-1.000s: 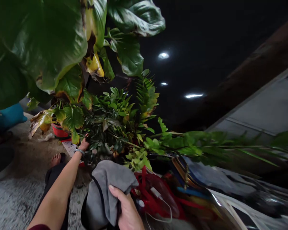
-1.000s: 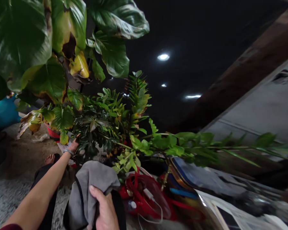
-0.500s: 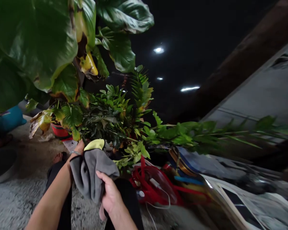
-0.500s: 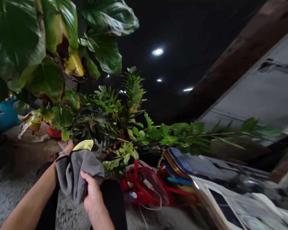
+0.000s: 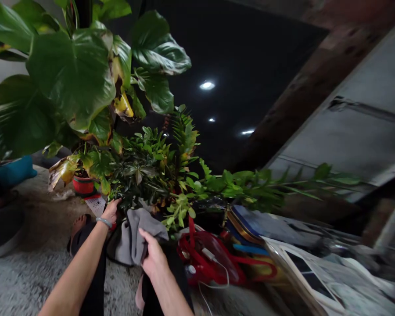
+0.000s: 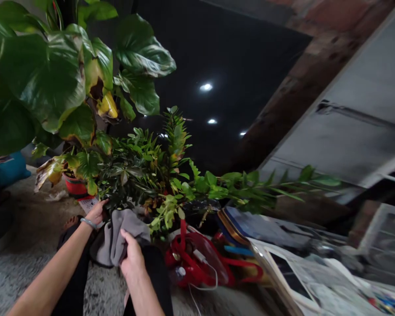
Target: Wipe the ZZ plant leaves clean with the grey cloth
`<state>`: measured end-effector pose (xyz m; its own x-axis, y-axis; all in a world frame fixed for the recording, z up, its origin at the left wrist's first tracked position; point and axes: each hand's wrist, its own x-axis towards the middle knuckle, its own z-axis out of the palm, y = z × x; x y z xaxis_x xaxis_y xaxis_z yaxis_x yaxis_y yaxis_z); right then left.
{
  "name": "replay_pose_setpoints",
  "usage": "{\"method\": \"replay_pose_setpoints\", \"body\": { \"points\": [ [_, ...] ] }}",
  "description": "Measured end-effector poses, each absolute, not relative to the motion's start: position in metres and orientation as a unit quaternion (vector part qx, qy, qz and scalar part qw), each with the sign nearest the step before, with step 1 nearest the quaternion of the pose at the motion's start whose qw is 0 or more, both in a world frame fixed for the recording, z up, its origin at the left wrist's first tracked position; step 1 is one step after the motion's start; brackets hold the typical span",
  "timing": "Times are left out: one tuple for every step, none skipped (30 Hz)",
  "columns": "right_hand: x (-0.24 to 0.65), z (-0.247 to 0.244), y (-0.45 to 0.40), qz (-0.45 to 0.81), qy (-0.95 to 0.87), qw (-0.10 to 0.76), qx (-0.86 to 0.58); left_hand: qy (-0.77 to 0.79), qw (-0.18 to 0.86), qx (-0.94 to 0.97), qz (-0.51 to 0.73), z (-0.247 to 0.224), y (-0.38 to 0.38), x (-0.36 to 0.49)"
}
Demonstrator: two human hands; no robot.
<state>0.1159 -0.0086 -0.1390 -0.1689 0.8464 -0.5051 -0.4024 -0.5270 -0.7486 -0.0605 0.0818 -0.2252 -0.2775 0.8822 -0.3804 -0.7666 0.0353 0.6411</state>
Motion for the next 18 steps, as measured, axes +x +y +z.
{"method": "replay_pose_setpoints", "body": {
  "points": [
    [0.121,-0.139,-0.017,0.719,-0.235,0.444,-0.481,0.410,0.596,0.072,0.687,-0.224,0.080,-0.061],
    [0.127,-0.133,-0.021,0.701,-0.243,0.471,-0.477,0.417,0.598,0.075,0.680,-0.223,0.077,-0.061],
    [0.132,-0.121,-0.020,0.675,-0.253,0.511,-0.469,0.423,0.603,0.081,0.672,-0.221,0.075,-0.062],
    [0.136,-0.105,-0.014,0.639,-0.261,0.559,-0.459,0.428,0.608,0.089,0.663,-0.220,0.072,-0.063],
    [0.137,-0.088,-0.005,0.595,-0.271,0.610,-0.448,0.434,0.612,0.097,0.654,-0.218,0.070,-0.065],
    [0.137,-0.071,0.008,0.544,-0.268,0.660,-0.443,0.440,0.614,0.105,0.647,-0.216,0.067,-0.066],
    [0.135,-0.057,0.021,0.501,-0.258,0.699,-0.440,0.446,0.613,0.111,0.643,-0.215,0.065,-0.068],
    [0.131,-0.047,0.033,0.477,-0.249,0.719,-0.441,0.453,0.609,0.116,0.641,-0.214,0.064,-0.069],
    [0.126,-0.043,0.042,0.474,-0.236,0.719,-0.450,0.461,0.603,0.119,0.640,-0.214,0.063,-0.070],
    [0.120,-0.046,0.046,0.497,-0.228,0.698,-0.464,0.468,0.596,0.122,0.641,-0.214,0.062,-0.070],
    [0.114,-0.055,0.045,0.538,-0.225,0.656,-0.480,0.476,0.589,0.123,0.641,-0.214,0.062,-0.070],
    [0.109,-0.068,0.039,0.586,-0.226,0.601,-0.494,0.484,0.582,0.123,0.642,-0.215,0.063,-0.070],
    [0.105,-0.085,0.027,0.633,-0.230,0.538,-0.507,0.491,0.576,0.124,0.642,-0.216,0.064,-0.071],
    [0.103,-0.103,0.013,0.668,-0.246,0.488,-0.505,0.497,0.570,0.124,0.642,-0.218,0.065,-0.071],
    [0.104,-0.118,-0.002,0.685,-0.262,0.461,-0.500,0.502,0.566,0.126,0.641,-0.219,0.066,-0.072],
    [0.107,-0.129,-0.016,0.680,-0.280,0.453,-0.504,0.506,0.564,0.128,0.640,-0.220,0.066,-0.073],
    [0.110,-0.134,-0.026,0.660,-0.294,0.459,-0.518,0.509,0.564,0.132,0.637,-0.220,0.067,-0.074],
    [0.115,-0.132,-0.031,0.628,-0.305,0.479,-0.533,0.510,0.565,0.138,0.634,-0.221,0.067,-0.076]
  ]
}}
